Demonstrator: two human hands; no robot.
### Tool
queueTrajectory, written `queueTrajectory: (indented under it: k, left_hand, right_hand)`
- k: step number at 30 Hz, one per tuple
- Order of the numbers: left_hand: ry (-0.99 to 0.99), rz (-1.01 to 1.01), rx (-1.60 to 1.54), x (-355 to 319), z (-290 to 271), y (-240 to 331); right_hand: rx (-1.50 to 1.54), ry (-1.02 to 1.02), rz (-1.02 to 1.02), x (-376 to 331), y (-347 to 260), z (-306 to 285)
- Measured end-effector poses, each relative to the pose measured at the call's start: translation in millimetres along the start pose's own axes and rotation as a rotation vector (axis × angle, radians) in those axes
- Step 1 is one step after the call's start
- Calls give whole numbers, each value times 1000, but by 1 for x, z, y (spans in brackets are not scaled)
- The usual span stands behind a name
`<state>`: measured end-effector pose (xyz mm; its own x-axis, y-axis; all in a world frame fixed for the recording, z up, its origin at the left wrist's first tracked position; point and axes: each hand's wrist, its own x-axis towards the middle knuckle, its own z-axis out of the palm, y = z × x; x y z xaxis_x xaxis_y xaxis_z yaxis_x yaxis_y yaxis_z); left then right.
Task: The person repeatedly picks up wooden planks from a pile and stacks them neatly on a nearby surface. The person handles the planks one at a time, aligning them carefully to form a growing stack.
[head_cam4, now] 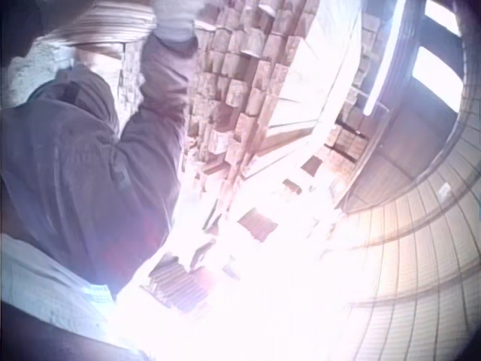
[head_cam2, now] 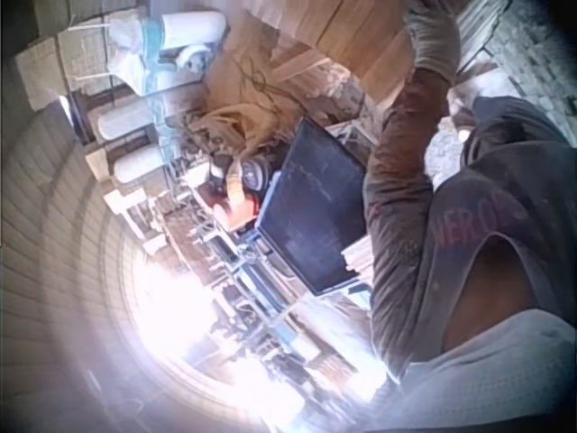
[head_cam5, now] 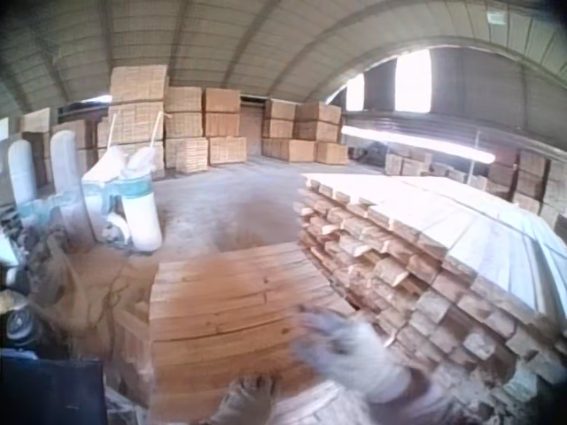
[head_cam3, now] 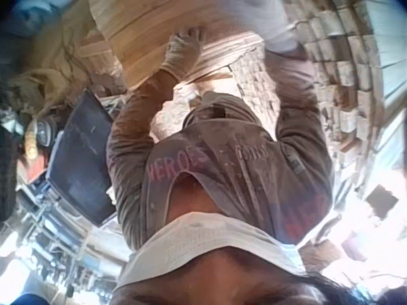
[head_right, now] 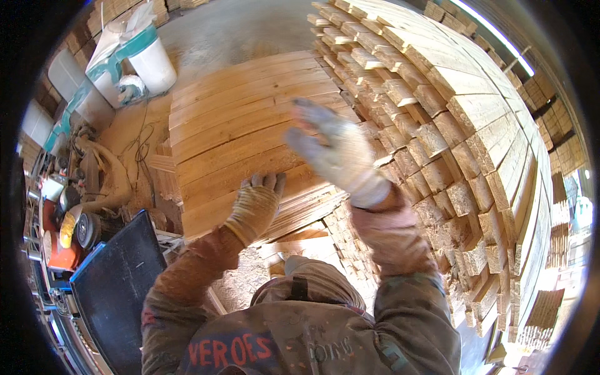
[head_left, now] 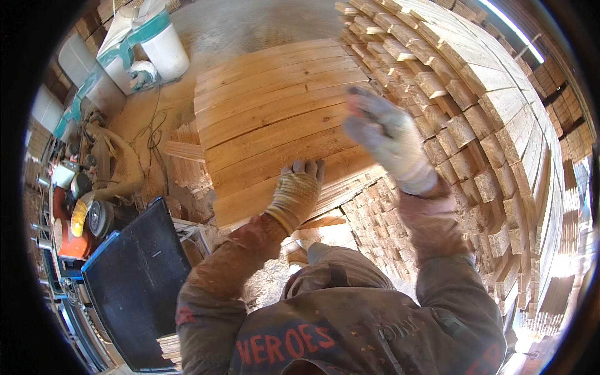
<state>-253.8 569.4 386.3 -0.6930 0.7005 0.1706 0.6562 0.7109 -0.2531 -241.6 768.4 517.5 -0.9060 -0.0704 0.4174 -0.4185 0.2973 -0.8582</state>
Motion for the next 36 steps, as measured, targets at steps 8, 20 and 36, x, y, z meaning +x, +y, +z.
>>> queueTrajectory:
  k: [8, 20, 36]
  left_hand:
    - [63, 168, -38, 9, -56, -69]
    - [62, -35, -6, 32, -3, -53]
    - [-530, -545, -550, -219, -177, -137]
  right_hand:
    - [-41, 88, 142, -38, -18, -90]
    - [-852, -630, -15, 183, 90, 24]
    - [-1123, -938, -421, 157, 83, 107]
